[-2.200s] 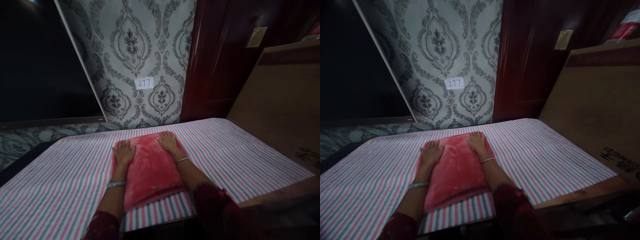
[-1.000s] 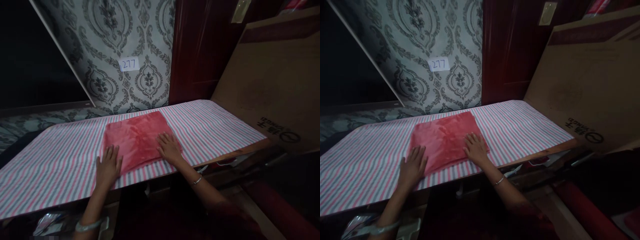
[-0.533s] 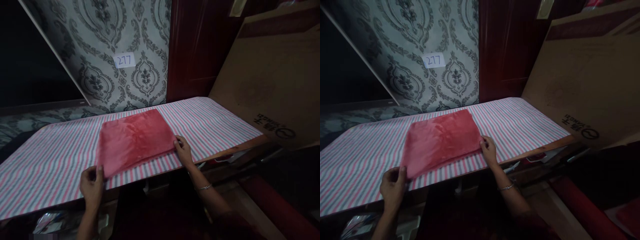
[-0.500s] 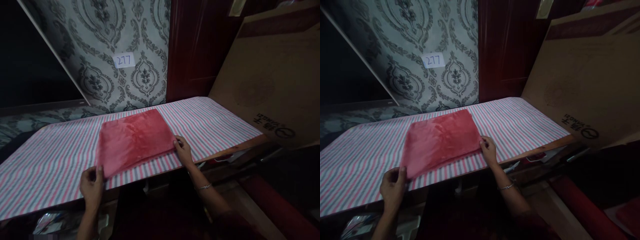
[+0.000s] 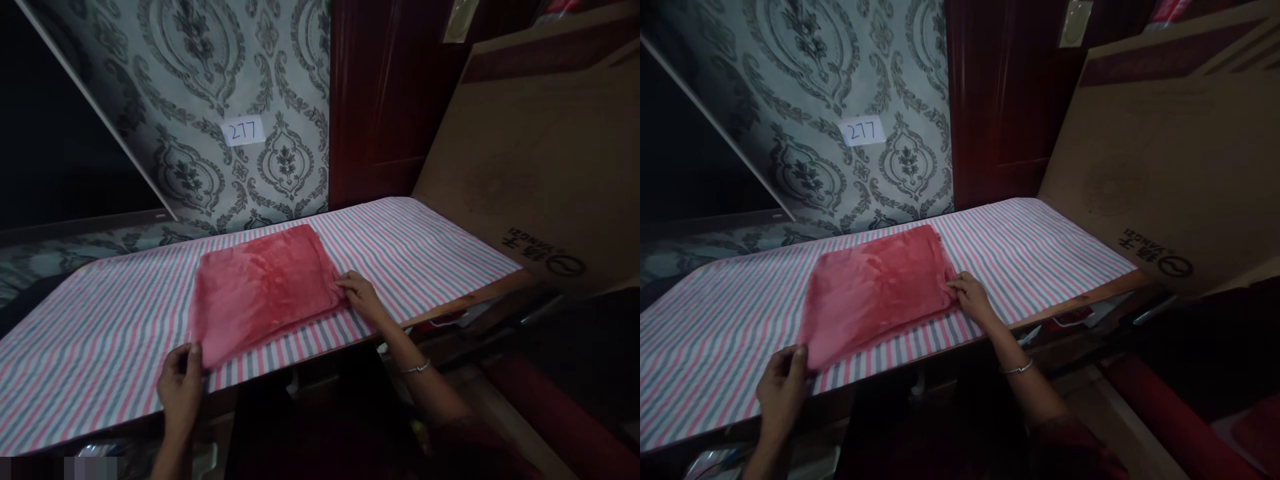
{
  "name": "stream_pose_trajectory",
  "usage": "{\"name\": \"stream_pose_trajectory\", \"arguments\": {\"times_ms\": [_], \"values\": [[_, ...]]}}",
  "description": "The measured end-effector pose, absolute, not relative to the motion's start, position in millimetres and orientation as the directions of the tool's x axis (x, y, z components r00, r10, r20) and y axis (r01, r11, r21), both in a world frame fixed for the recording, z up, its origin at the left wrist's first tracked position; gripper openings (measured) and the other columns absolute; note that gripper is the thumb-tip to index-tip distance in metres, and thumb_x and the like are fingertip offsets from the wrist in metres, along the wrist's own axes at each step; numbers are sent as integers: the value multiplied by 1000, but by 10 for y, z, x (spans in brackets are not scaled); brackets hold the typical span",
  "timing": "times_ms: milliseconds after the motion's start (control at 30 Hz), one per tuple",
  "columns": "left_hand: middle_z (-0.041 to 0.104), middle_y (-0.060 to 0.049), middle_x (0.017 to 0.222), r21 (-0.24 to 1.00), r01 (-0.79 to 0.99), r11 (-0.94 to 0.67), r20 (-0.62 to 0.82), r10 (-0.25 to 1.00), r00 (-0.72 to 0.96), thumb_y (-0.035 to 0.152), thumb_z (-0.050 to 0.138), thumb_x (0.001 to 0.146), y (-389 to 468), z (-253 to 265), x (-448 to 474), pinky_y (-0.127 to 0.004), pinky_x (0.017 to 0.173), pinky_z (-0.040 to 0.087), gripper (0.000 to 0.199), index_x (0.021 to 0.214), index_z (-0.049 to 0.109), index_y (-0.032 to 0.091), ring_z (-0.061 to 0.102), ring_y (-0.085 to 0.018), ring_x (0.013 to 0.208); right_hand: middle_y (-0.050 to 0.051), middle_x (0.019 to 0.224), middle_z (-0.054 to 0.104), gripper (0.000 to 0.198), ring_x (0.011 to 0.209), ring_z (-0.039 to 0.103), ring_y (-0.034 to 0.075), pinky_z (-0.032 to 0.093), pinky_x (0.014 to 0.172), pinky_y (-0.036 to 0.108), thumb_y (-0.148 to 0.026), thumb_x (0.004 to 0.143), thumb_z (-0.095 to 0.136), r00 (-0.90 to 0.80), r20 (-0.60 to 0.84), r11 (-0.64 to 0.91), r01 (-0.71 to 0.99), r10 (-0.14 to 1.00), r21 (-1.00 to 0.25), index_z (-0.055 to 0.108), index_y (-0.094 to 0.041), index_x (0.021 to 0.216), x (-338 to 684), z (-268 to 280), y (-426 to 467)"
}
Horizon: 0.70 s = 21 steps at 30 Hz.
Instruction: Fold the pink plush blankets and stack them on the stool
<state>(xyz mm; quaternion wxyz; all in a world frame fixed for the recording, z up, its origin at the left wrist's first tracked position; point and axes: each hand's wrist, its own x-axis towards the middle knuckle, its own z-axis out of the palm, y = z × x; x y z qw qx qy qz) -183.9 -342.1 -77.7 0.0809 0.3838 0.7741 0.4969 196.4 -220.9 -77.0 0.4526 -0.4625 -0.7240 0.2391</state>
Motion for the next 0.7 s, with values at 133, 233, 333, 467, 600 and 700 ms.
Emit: {"name": "stream_pose_trajectory", "arguments": {"times_ms": [133,233,333,467,600,700], "values": [[61,-3,76,828,519,212,263,671,-693,66,55,68,-3436,-749,-1813,-40,77,49,49,86,62,20,58,-23,73,5,97,67,38,87,63,19,51,81,31,-11,76,50,-149,372,394,503,916,-769,74,-19,104,1975,-706,-2123],[62,-4,78,832,521,188,306,629,-715,64,55,69,-3449,-747,-1796,-41,81,49,45,82,60,21,60,-24,79,4,94,70,36,80,62,17,50,76,29,-9,70,54,-118,300,315,537,947,-783,71,-18,101,1973,-666,-2064],[61,-3,76,828,532,177,339,599,-726,63,54,70,-3455,-757,-1798,-41,82,48,43,78,59,21,60,-24,79,2,87,71,32,78,63,17,48,73,27,-9,70,55,-111,222,245,576,969,-780,70,-17,96,1975,-636,-2022],[59,-1,70,833,525,174,320,622,-714,65,55,71,-3464,-760,-1817,-36,68,46,46,79,61,20,55,-20,68,3,91,74,39,81,66,18,49,75,27,-10,71,58,-99,174,198,609,980,-768,71,-17,107,1958,-615,-1993],[54,2,63,828,533,177,295,671,-680,66,56,71,-3475,-755,-1829,-31,56,39,49,82,63,19,45,-16,56,4,91,75,40,81,67,19,50,75,28,-11,69,57,-98,162,189,579,982,-793,73,-18,106,1929,-602,-1970],[55,2,63,828,531,181,285,681,-675,68,57,70,-3473,-760,-1826,-30,53,36,51,83,64,19,41,-14,52,2,82,72,31,76,65,18,49,72,27,-12,67,55,-128,217,250,562,968,-788,72,-18,92,1912,-570,-1975]]}}
